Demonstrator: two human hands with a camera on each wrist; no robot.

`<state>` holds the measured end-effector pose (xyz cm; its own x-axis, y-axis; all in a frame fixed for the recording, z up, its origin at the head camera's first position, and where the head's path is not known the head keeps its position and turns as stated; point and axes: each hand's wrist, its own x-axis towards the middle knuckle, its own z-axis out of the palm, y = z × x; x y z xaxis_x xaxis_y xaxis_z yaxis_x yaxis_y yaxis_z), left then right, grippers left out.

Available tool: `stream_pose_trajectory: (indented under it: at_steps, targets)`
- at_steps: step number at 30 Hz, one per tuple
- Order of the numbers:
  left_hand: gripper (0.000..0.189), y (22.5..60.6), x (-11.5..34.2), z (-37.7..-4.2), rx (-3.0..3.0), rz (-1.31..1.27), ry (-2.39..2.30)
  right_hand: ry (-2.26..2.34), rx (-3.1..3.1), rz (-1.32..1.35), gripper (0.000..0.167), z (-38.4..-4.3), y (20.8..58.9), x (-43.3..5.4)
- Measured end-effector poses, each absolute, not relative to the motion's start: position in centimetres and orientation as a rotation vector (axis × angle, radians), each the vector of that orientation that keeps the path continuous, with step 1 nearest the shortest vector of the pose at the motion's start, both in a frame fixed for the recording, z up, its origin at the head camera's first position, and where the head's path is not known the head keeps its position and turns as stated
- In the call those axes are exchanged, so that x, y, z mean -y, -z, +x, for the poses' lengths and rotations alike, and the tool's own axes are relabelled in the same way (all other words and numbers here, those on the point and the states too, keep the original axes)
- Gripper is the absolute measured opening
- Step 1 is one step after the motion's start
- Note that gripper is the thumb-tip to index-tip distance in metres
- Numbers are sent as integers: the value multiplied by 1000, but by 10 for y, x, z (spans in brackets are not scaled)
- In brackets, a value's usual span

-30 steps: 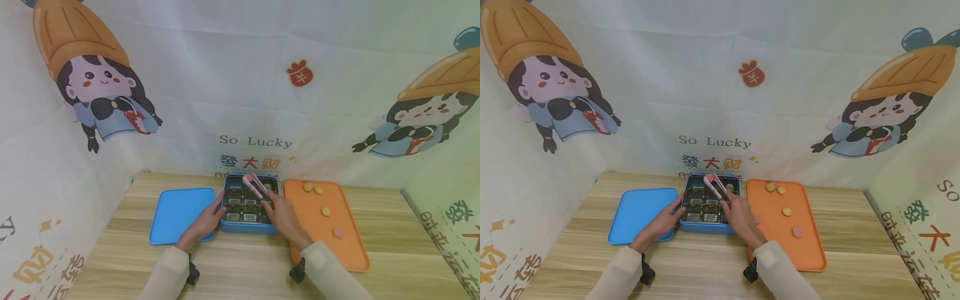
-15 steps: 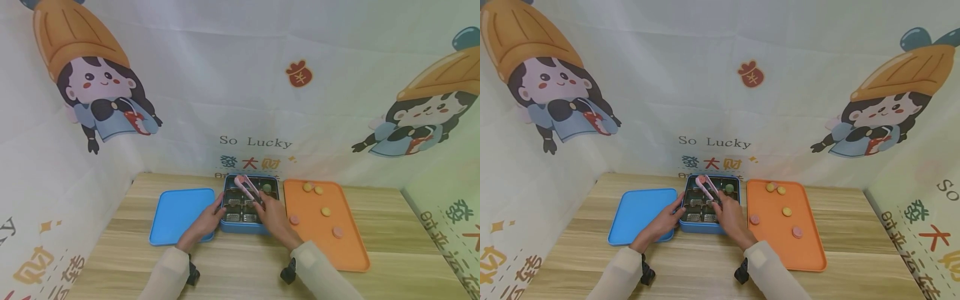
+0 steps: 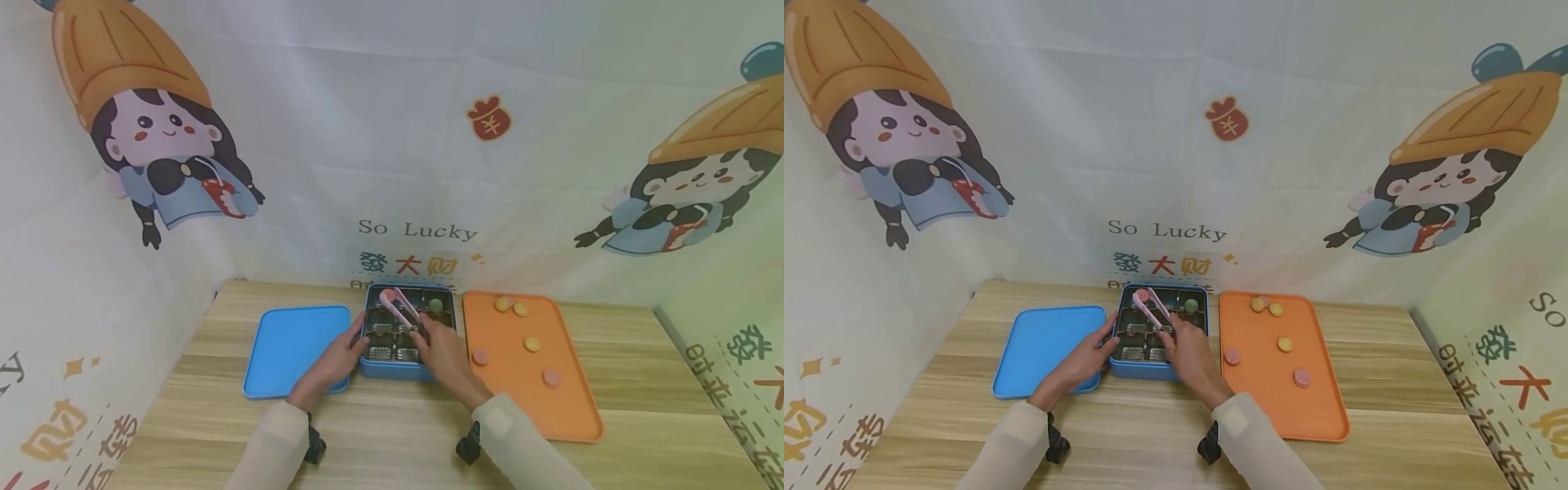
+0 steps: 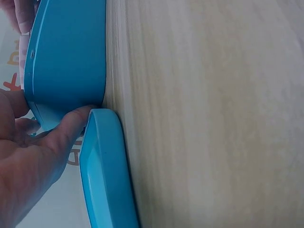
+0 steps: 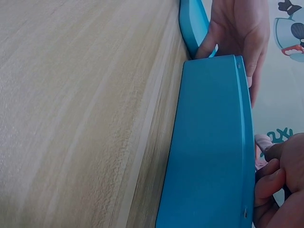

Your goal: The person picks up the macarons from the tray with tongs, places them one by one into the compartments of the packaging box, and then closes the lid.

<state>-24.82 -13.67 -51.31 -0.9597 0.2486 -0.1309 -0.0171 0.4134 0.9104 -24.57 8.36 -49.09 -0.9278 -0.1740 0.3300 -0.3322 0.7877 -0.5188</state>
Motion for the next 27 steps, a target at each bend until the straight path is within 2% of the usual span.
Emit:
stream_pose_trajectory:
  at_steps: [27]
  targets:
    - [62,514,138,-248,-2418,257,-1568,-823,2737,393,39,-246,496,-80]
